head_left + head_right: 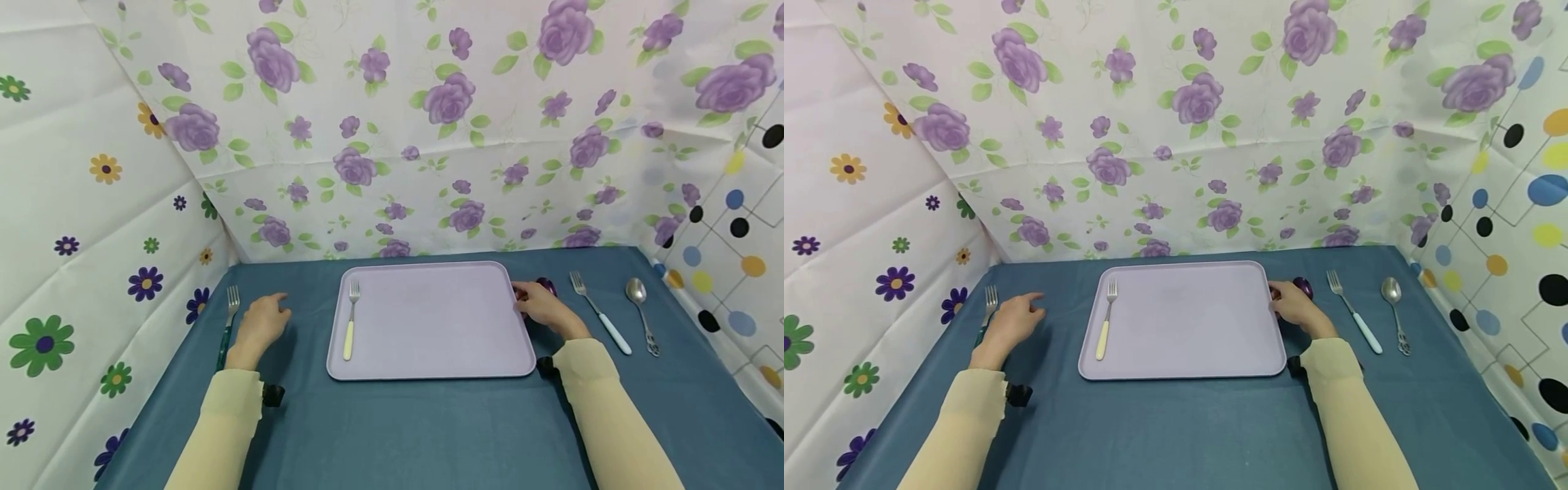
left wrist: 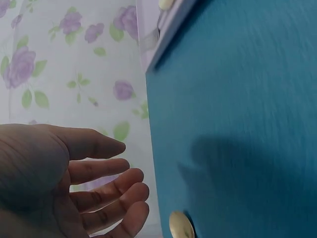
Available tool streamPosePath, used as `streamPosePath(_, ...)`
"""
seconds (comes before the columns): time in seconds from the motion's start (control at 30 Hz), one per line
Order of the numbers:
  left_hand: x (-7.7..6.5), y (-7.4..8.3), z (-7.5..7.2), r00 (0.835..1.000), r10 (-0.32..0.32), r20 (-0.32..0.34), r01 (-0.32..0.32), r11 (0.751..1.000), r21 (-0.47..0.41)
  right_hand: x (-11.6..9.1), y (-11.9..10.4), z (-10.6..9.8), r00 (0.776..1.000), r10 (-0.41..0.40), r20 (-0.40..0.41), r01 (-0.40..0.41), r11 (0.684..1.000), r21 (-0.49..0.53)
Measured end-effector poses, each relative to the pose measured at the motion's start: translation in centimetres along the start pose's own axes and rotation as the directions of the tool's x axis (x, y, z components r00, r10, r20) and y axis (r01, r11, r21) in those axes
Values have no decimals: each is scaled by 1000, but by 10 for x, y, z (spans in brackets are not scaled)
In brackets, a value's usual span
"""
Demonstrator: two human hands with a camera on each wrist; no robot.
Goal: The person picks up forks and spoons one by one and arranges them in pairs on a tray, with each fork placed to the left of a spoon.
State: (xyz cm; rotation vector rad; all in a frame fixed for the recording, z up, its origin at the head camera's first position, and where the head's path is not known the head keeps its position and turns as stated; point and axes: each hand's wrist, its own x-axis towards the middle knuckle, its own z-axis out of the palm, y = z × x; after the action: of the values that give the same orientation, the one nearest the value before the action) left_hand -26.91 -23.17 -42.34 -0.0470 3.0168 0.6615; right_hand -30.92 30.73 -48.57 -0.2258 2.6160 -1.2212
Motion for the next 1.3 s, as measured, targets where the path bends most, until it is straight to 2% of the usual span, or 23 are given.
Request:
streamPosePath(0.23, -3, -19, -10, 999, 55, 2, -55, 998, 37, 1, 1, 0, 1000, -8, -5, 8, 1000, 2)
streamPosePath(0.3, -4, -24, -13, 999, 53, 6, -53, 998, 40, 2, 2, 1, 1000, -8, -5, 8, 1000, 9)
streamPosePath(0.57, -11, -37, -18, 999, -7, 54, 6, 1000, 19, 3, 4, 3, 1000, -3, -7, 3, 1000, 7)
streamPosePath(0.9, -12, -48, -17, 998, 12, 54, -15, 998, 54, 3, 4, 0, 1000, 16, -2, -16, 1000, 7)
streamPosePath(1.13, -15, -57, -17, 995, -15, 102, 6, 996, 86, 4, 4, 1, 1000, 16, 0, -16, 1000, 7)
streamPosePath(1.3, -16, -58, -14, 987, -62, 147, 47, 994, 100, 5, 5, 1, 1000, 21, 0, -21, 1000, 7)
